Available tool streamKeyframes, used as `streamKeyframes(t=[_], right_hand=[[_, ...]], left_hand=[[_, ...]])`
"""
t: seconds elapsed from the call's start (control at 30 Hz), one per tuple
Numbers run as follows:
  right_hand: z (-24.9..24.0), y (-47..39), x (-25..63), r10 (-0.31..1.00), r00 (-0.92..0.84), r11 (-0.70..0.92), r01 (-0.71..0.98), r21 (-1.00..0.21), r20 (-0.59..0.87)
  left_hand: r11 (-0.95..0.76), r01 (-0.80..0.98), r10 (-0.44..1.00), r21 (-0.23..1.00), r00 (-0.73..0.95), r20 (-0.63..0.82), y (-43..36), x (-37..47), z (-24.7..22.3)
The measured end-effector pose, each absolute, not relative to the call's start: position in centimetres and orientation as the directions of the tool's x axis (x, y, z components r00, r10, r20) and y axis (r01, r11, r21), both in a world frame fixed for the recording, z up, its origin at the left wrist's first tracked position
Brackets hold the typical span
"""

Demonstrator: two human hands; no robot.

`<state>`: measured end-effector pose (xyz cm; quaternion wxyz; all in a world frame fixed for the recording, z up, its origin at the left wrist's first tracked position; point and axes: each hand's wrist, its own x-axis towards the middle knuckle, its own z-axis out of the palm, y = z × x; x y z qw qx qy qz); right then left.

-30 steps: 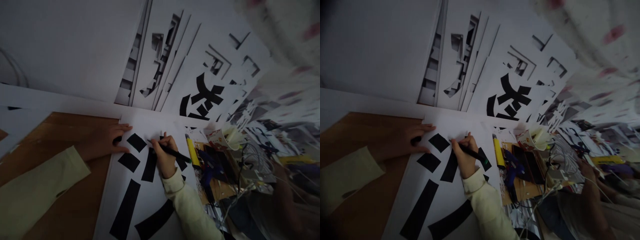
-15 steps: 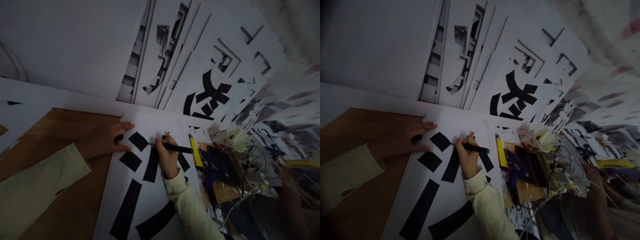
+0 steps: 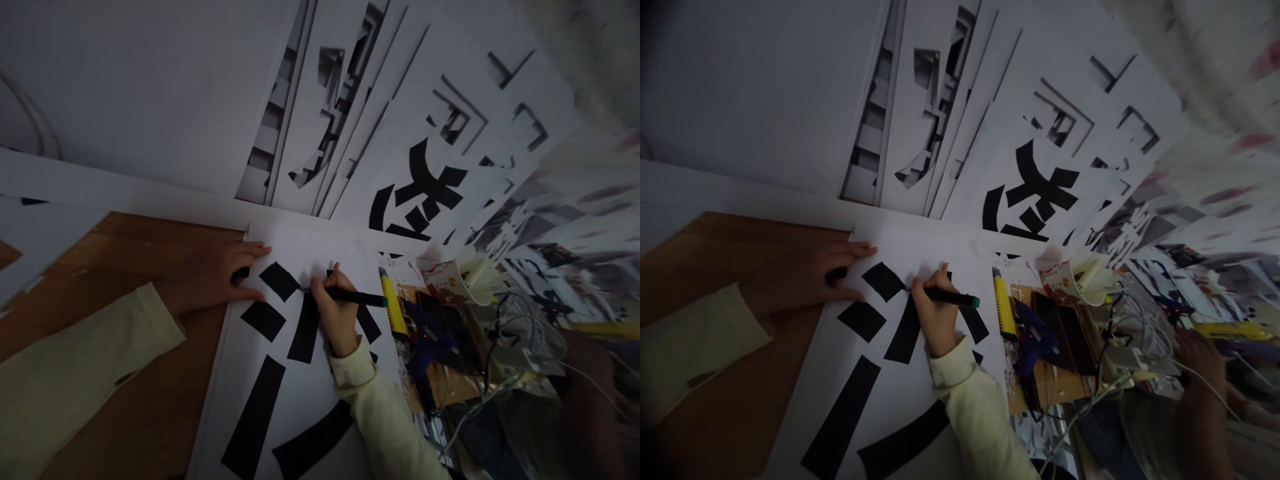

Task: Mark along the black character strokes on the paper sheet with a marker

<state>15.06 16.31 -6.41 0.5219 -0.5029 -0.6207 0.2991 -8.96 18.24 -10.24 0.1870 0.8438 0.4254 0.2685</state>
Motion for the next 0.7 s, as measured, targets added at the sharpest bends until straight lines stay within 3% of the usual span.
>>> streamKeyframes(t=[0.7], right_hand=[[-6.6, 16.0, 15.1, 0.931, -0.097, 0.366, 0.288, -0.885, 0.353]], left_hand=[[-0.549, 0.611, 0.826, 0.571, 0.502, 0.257, 18.0, -8.9, -9.3]])
